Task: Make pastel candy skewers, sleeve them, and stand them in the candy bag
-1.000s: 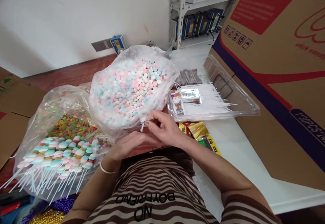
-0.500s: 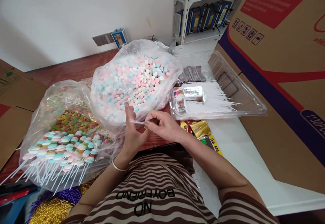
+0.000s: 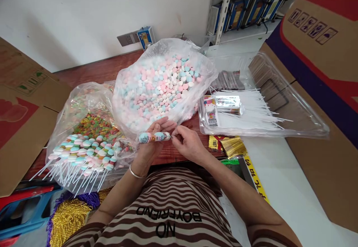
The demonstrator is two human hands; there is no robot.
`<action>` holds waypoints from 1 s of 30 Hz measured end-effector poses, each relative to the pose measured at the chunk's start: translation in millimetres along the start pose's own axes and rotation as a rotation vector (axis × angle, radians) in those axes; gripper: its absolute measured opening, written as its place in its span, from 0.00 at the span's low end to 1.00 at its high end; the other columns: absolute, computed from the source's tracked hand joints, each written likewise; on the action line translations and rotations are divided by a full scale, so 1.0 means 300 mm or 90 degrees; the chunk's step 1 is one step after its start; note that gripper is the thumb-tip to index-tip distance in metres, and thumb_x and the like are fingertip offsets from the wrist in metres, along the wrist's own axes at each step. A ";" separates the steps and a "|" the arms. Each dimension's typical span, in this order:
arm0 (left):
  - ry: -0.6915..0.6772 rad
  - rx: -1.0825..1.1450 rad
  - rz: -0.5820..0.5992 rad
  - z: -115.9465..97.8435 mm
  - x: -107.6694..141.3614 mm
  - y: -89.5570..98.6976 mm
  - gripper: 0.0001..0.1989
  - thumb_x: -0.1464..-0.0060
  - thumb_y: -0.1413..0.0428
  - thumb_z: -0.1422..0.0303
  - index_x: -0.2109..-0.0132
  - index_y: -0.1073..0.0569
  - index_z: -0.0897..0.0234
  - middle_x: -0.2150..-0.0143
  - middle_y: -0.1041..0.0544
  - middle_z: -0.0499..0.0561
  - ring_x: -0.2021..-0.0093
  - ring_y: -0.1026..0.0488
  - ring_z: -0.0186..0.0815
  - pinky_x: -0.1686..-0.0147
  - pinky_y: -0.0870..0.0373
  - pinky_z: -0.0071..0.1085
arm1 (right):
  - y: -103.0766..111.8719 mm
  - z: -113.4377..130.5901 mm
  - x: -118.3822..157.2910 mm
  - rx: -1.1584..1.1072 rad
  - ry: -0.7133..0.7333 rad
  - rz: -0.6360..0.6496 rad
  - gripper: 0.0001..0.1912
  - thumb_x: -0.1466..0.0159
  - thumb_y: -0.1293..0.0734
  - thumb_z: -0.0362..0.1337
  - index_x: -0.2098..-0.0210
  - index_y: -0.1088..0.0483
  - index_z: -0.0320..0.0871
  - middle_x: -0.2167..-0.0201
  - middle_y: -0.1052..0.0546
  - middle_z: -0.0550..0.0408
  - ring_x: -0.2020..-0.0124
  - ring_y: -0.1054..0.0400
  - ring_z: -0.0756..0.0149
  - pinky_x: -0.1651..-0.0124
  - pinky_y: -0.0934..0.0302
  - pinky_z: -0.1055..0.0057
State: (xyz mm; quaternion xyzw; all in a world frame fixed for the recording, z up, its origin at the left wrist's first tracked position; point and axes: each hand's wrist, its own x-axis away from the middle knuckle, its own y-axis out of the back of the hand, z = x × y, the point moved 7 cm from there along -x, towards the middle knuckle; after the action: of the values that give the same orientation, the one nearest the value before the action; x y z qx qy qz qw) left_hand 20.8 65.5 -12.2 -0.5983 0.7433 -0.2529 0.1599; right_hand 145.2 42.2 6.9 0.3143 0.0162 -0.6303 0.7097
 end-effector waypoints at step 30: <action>-0.068 0.227 -0.162 -0.076 -0.038 0.093 0.20 0.51 0.30 0.59 0.60 0.29 0.63 0.78 0.40 0.37 0.81 0.41 0.22 0.79 0.42 0.20 | -0.150 0.019 0.192 0.098 -0.013 -0.017 0.10 0.27 0.40 0.35 0.53 0.28 0.42 0.68 0.18 0.52 0.71 0.24 0.63 0.69 0.33 0.70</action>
State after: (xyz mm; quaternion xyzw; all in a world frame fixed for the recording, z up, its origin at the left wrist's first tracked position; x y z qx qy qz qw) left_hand -11.4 85.1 -10.2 -0.6623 0.5958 -0.3660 0.2692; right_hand 114.1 -11.8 -31.7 0.3609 -0.0352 -0.6425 0.6751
